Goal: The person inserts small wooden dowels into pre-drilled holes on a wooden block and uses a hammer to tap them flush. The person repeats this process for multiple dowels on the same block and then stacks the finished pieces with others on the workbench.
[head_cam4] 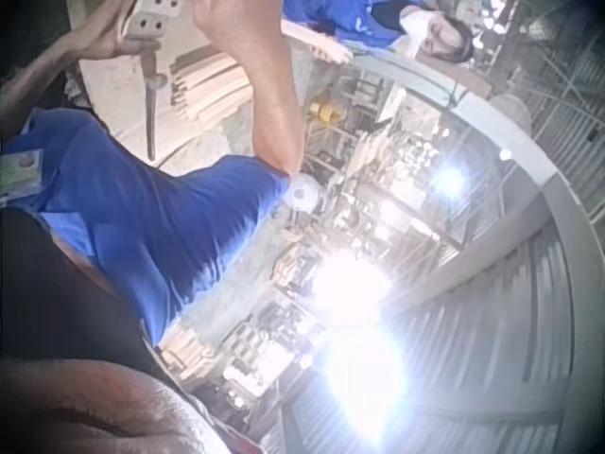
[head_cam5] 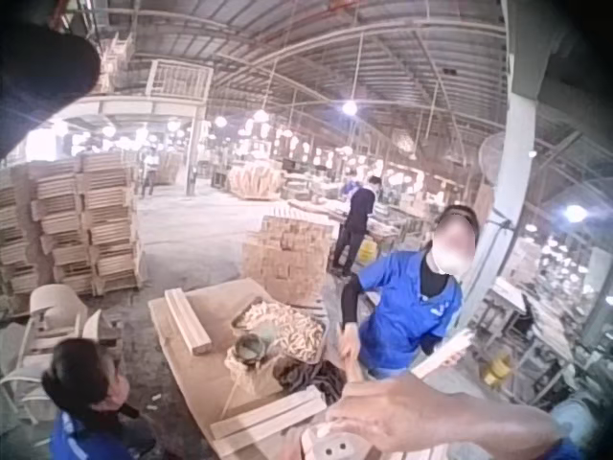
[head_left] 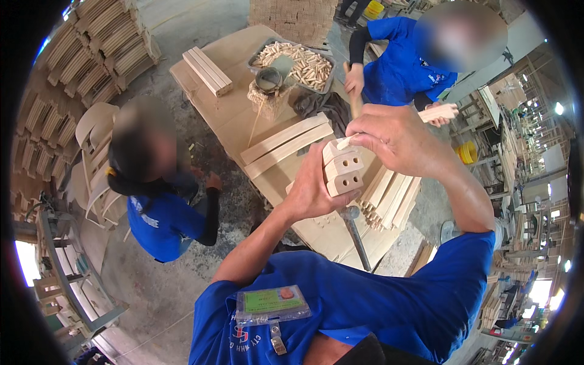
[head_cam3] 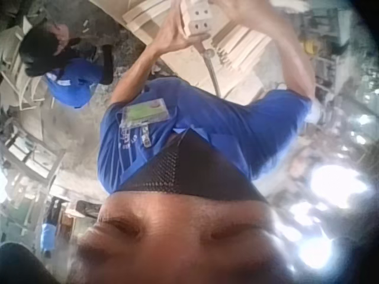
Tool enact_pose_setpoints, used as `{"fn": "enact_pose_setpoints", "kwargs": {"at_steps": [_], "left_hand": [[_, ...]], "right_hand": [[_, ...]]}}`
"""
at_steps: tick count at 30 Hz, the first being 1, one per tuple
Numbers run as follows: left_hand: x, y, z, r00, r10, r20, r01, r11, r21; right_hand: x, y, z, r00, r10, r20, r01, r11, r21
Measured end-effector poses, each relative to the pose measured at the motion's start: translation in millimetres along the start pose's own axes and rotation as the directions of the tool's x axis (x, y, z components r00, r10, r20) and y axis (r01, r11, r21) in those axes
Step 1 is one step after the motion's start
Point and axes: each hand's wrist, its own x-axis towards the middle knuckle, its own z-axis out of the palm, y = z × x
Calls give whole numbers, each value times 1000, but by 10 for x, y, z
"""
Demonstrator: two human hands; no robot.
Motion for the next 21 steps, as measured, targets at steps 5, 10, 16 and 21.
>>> {"fn": "enact_pose_setpoints", "kwargs": {"at_steps": [5, 10, 16, 21], "left_hand": [[-29, 33, -24, 998, 65, -27, -64, 998, 17], [-50, -8, -62, 999, -13, 32, 14, 1000, -26], [-66, -14, -26, 999, 24, -27, -27, 991, -131], [-33, 40, -13, 999, 28, -33, -33, 986, -166]], "right_hand": [[41, -71, -49, 999, -34, 35, 36, 997, -74], [100, -132, 7, 992, -116, 53, 124, 971, -202], [95, -103, 99, 996, -76, 37, 82, 977, -197], [15, -19, 153, 990, -101, -98, 84, 983, -160]]}}
